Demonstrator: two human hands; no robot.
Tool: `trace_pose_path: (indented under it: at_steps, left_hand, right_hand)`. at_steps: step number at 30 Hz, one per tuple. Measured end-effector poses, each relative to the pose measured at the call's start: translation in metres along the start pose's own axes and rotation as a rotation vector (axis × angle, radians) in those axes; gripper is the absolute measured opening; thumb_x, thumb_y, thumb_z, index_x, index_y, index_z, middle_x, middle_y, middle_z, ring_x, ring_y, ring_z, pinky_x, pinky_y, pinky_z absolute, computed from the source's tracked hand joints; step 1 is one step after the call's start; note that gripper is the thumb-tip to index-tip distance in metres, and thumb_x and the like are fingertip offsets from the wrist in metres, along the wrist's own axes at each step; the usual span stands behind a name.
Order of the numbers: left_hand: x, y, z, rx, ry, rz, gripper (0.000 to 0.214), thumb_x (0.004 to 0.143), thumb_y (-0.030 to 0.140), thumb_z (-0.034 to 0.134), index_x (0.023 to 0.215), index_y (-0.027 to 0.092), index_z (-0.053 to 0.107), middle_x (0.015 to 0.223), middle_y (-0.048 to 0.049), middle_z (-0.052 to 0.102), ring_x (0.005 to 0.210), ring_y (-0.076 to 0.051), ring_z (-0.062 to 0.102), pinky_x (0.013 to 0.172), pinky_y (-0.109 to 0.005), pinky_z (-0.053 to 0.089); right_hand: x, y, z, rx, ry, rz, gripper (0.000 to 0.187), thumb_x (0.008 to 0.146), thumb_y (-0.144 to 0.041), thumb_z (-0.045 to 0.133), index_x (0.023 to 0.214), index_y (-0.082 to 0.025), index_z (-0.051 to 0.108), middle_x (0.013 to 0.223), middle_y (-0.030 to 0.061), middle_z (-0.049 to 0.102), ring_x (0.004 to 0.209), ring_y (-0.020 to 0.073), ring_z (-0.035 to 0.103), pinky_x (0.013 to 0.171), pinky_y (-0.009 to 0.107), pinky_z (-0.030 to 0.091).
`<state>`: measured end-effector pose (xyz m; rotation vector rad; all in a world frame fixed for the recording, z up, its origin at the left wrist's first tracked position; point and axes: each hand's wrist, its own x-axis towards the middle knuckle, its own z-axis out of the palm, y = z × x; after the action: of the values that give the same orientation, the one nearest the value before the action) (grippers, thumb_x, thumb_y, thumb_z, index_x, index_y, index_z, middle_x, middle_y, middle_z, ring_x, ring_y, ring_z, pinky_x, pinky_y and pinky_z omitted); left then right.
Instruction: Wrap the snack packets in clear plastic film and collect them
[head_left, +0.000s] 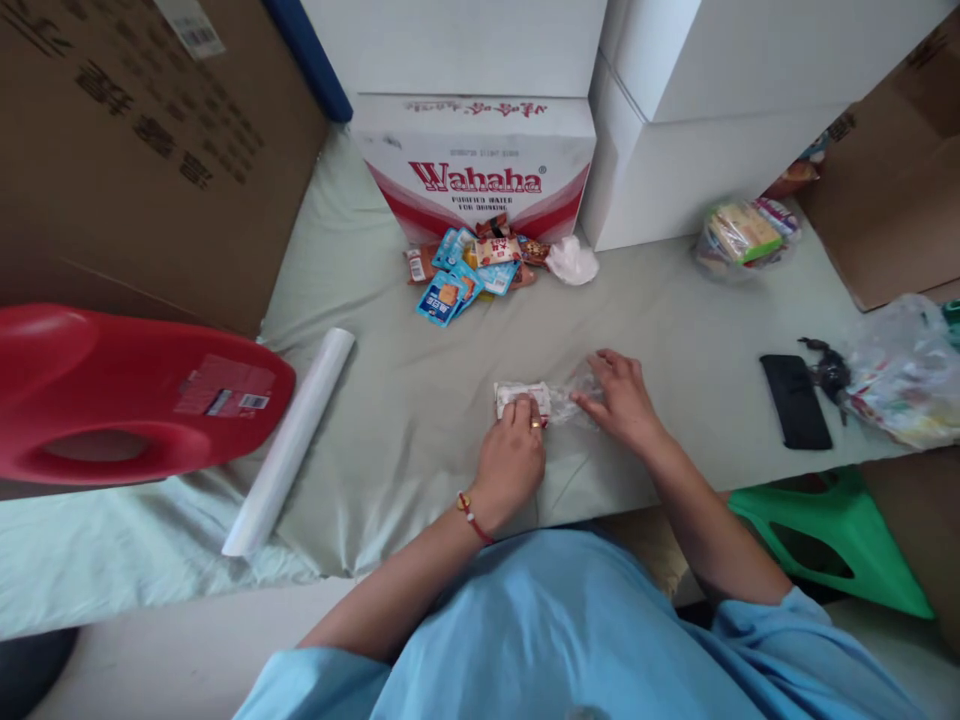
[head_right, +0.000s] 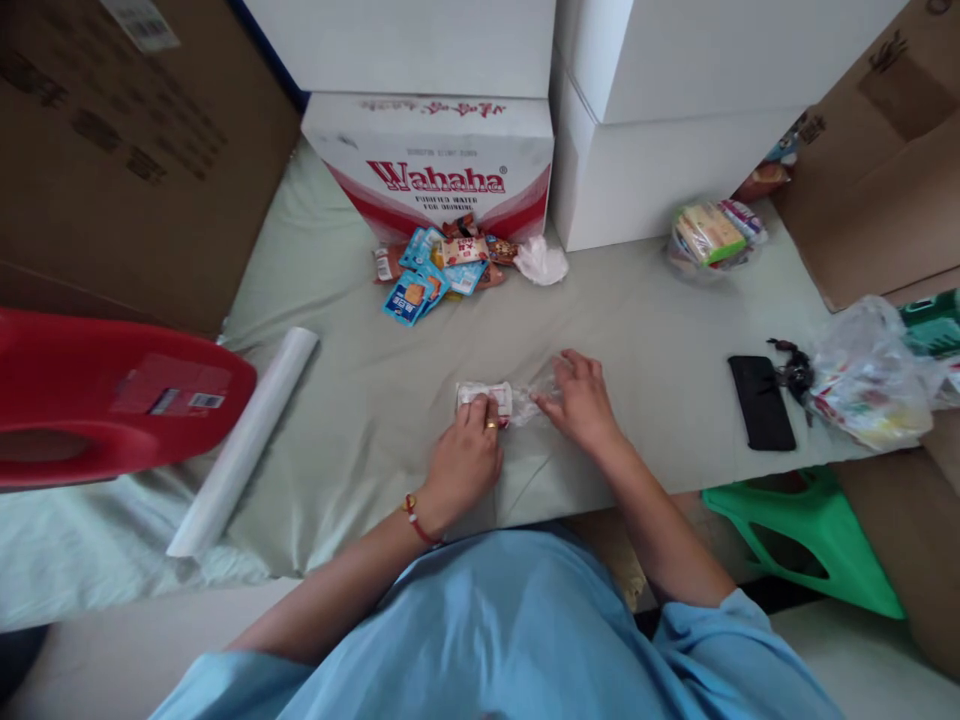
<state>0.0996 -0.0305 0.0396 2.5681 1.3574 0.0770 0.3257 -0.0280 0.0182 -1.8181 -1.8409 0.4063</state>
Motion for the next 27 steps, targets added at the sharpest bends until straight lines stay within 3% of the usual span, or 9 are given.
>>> trace_pose_path:
  at_steps: [2,4,7,10,13,17,20,23,27]
  left_hand:
    - [-0.003,0.003,0.002,0.065,-0.012,0.001,0.049,0.1,0.008,0.044,0.148,0.002,0.05,0.142,-0.0236,0.058,0.12,-0.028,0.061,0.096,-0.039,0.055]
    - [-0.005,0.003,0.003,0.105,-0.022,0.001,0.049,0.102,0.009,0.04,0.15,0.003,0.049,0.146,-0.0231,0.057,0.118,-0.028,0.062,0.094,-0.039,0.054]
    - [-0.007,-0.001,0.003,0.121,-0.028,0.021,0.047,0.104,0.01,0.037,0.148,0.006,0.052,0.151,-0.0219,0.056,0.117,-0.027,0.063,0.092,-0.04,0.053]
    - [-0.007,-0.003,0.003,0.104,-0.009,0.037,0.045,0.104,0.01,0.036,0.145,0.006,0.055,0.149,-0.0224,0.057,0.117,-0.028,0.064,0.092,-0.041,0.052]
    - [-0.005,-0.001,0.004,0.057,0.01,0.056,0.039,0.103,0.008,0.037,0.132,0.007,0.064,0.138,-0.0215,0.065,0.119,-0.028,0.064,0.096,-0.041,0.051]
    - [-0.016,-0.001,0.001,0.012,-0.011,0.067,0.033,0.099,0.005,0.041,0.118,0.005,0.069,0.116,-0.0208,0.071,0.114,-0.03,0.066,0.1,-0.045,0.051]
    - [-0.038,-0.012,-0.008,-0.054,-0.004,0.136,0.029,0.097,0.012,0.052,0.119,0.005,0.069,0.123,-0.0222,0.07,0.119,-0.033,0.064,0.104,-0.05,0.051]
    - [-0.058,-0.037,-0.018,-0.204,0.008,0.159,0.021,0.098,0.018,0.055,0.108,0.014,0.073,0.114,-0.0142,0.075,0.114,-0.031,0.067,0.103,-0.051,0.052]
    - [-0.069,-0.073,-0.026,-0.376,0.228,0.049,0.026,0.104,0.027,0.049,0.102,0.019,0.074,0.105,-0.009,0.079,0.107,-0.026,0.071,0.095,-0.044,0.056]
  right_hand:
    - [-0.003,0.002,0.006,-0.065,-0.002,0.03,0.033,0.088,-0.039,0.074,0.113,-0.017,0.075,0.143,0.0229,0.058,0.138,0.0417,0.046,0.114,0.062,0.042]
    - [-0.006,0.0,0.007,-0.028,-0.017,0.015,0.017,0.091,-0.033,0.068,0.098,-0.019,0.075,0.142,0.0205,0.059,0.135,0.0373,0.051,0.112,0.056,0.046]
    - [0.001,-0.012,-0.004,0.09,-0.054,0.053,0.017,0.096,-0.032,0.058,0.096,-0.021,0.071,0.115,0.0138,0.071,0.102,0.0256,0.068,0.091,0.039,0.055]
    - [0.023,-0.042,-0.013,0.119,-0.156,0.104,0.017,0.098,-0.034,0.058,0.099,-0.022,0.069,0.085,0.0043,0.072,0.077,0.0191,0.066,0.074,0.029,0.049]
    - [0.053,-0.082,-0.001,-0.003,-0.266,0.072,0.016,0.099,-0.03,0.058,0.104,-0.02,0.069,0.091,0.0055,0.076,0.082,0.0195,0.069,0.074,0.027,0.046]
    - [0.073,-0.123,0.034,-0.209,-0.466,0.01,0.024,0.104,-0.023,0.049,0.113,-0.018,0.071,0.106,0.0114,0.077,0.093,0.0227,0.07,0.079,0.03,0.047]
    - [0.062,-0.136,0.05,-0.289,-0.468,-0.087,0.029,0.107,-0.026,0.046,0.12,-0.015,0.069,0.116,0.0154,0.072,0.101,0.025,0.068,0.086,0.032,0.05]
    - [0.042,-0.14,0.051,-0.352,-0.402,-0.182,0.037,0.102,-0.043,0.059,0.122,-0.013,0.067,0.123,0.0191,0.066,0.113,0.0312,0.061,0.093,0.039,0.051]
    - [0.022,-0.137,0.045,-0.371,-0.391,-0.226,0.042,0.095,-0.04,0.072,0.128,-0.014,0.064,0.124,0.0172,0.065,0.117,0.033,0.055,0.1,0.045,0.05]
